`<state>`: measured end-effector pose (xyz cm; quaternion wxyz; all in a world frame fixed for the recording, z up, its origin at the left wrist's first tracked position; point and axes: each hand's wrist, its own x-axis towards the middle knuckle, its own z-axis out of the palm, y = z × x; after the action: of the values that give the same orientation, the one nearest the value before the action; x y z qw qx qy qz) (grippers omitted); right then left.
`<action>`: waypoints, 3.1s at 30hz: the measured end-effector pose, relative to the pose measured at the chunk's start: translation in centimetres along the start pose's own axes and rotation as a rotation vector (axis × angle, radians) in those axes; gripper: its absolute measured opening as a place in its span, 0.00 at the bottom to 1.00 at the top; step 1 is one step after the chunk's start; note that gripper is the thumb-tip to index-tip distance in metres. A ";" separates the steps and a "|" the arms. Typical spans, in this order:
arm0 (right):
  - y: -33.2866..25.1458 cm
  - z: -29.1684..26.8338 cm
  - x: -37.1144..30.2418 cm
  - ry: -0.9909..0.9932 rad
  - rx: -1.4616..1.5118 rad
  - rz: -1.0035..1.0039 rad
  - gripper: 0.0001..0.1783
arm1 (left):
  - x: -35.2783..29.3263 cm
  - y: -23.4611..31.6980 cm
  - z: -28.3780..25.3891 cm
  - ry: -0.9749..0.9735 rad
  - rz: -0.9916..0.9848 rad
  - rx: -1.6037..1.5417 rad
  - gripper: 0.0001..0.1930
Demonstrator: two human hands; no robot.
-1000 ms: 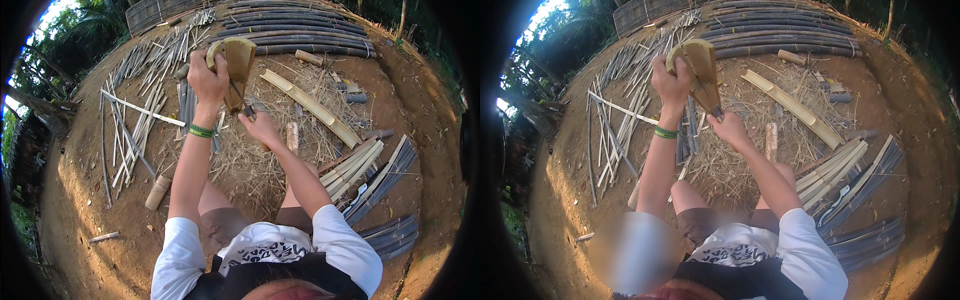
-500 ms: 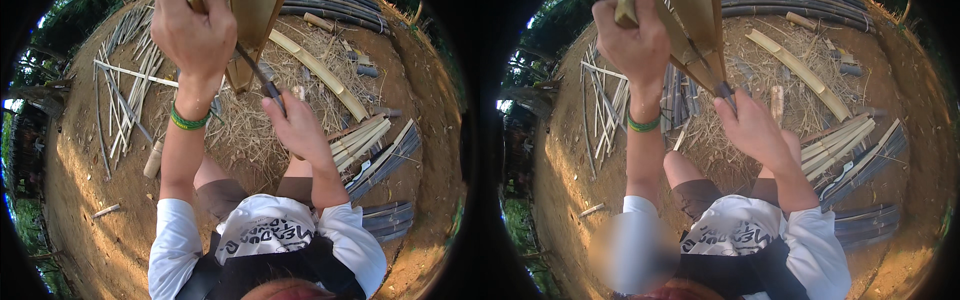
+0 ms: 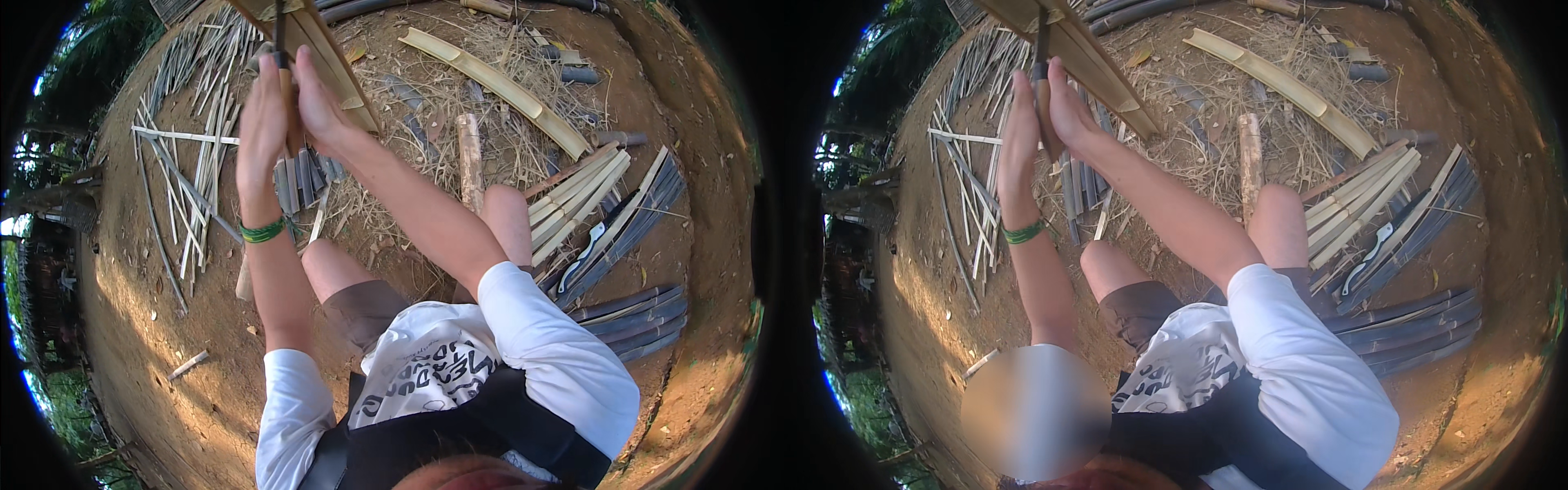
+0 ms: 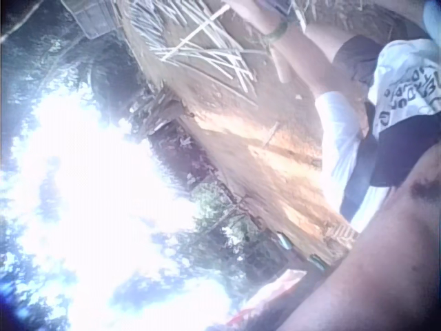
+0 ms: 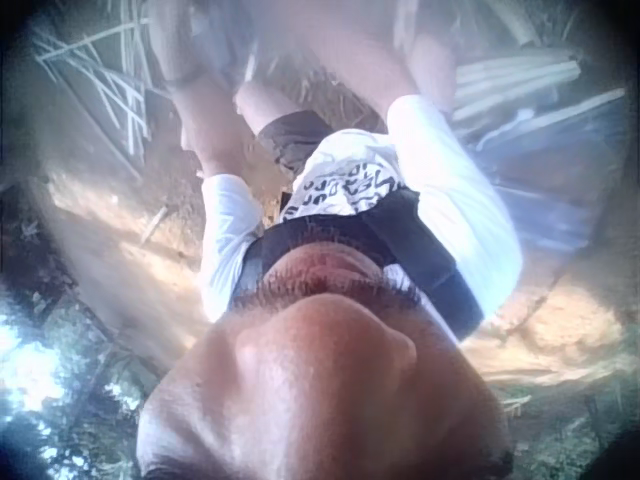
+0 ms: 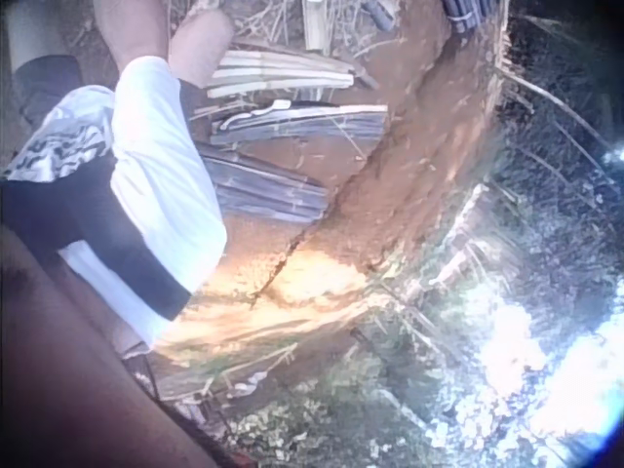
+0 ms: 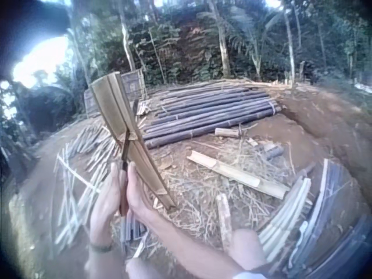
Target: The person shaves a piece of split bamboo using a large blade, then uses a wooden block to hammer the blade through another section of bamboo to split it further.
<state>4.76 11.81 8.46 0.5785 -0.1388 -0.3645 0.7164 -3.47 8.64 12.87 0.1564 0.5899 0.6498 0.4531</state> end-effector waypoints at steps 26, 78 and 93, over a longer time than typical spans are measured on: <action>5.5 -43.2 -13.3 0.711 -0.921 0.759 0.32 | 6.4 -9.0 -10.4 -0.093 0.037 0.233 0.15; -18.8 -13.1 7.1 0.080 -1.193 -0.703 0.56 | 6.8 -16.8 4.9 -0.251 -0.065 0.531 0.15; -11.8 -14.0 9.7 0.073 -1.427 -0.210 0.59 | 6.3 -20.6 5.1 -0.254 -0.159 0.576 0.14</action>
<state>19.20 26.61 8.94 0.4244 -0.4710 -0.7354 0.2392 -14.24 18.67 -3.76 0.0977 0.6090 0.7708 0.1596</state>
